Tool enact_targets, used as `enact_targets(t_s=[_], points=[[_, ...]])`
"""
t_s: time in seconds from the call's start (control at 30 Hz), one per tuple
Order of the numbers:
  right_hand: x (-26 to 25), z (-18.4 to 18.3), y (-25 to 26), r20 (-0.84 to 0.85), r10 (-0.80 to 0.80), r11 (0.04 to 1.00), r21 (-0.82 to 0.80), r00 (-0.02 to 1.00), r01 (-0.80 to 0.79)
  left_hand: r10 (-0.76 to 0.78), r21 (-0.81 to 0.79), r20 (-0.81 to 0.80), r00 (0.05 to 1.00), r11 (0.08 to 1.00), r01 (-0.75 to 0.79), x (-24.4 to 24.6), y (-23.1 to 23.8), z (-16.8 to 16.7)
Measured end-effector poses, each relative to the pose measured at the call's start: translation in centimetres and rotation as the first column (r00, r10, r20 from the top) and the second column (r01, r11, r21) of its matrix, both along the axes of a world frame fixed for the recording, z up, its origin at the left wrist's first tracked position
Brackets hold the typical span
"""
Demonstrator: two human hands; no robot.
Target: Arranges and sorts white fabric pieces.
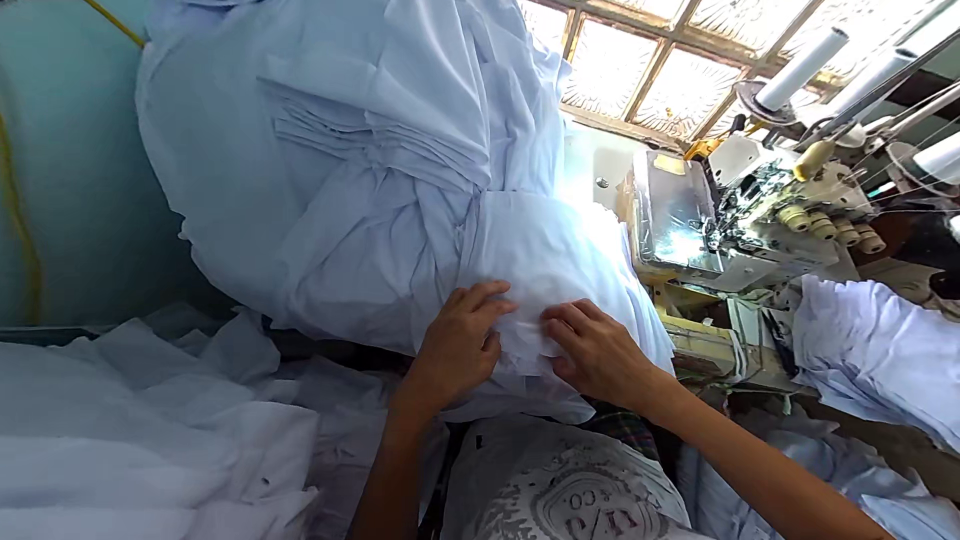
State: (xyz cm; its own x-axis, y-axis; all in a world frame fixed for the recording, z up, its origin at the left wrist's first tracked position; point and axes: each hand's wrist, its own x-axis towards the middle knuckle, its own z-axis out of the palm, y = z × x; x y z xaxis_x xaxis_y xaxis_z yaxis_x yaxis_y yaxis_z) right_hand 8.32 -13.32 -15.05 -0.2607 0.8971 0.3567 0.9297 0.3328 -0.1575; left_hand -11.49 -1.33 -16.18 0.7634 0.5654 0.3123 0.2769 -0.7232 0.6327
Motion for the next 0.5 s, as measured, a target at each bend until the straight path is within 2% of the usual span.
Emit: enact_targets(t_s=[0.23, 0.3, 0.4, 0.43, 0.47, 0.5], points=[[1.5, 2.0, 0.9, -0.302, -0.06, 0.985, -0.172, 0.951, 0.007, 0.024, 0.013, 0.01, 1.0, 1.0, -0.025, 0.4, -0.7, 0.0], [1.5, 3.0, 1.3, -0.292, -0.106, 0.98, -0.19, 0.95, 0.05, 0.079, 0.106, 0.004, 0.997, 0.991, -0.079, 1.6, -1.5, 0.4], [1.2, 4.4, 1.3, -0.198, -0.164, 0.986, -0.06, 0.966, 0.155, 0.178, 0.238, 0.036, 0.983, 0.954, -0.182, 4.1, -2.0, 1.5], [1.4, 5.1, 1.2, -0.252, -0.178, 0.984, -0.055, 0.951, 0.17, 0.206, 0.249, 0.053, 0.977, 0.945, -0.212, 4.9, -1.8, 1.9], [1.8, 5.9, 0.8, -0.394, -0.184, 0.983, -0.098, 0.901, 0.157, 0.229, 0.239, 0.063, 0.971, 0.942, -0.237, 5.4, -1.5, 2.4], [2.5, 6.9, 0.4, -0.616, -0.194, 0.978, -0.178, 0.763, 0.105, 0.25, 0.215, 0.081, 0.965, 0.941, -0.262, 5.8, -1.1, 2.9]])
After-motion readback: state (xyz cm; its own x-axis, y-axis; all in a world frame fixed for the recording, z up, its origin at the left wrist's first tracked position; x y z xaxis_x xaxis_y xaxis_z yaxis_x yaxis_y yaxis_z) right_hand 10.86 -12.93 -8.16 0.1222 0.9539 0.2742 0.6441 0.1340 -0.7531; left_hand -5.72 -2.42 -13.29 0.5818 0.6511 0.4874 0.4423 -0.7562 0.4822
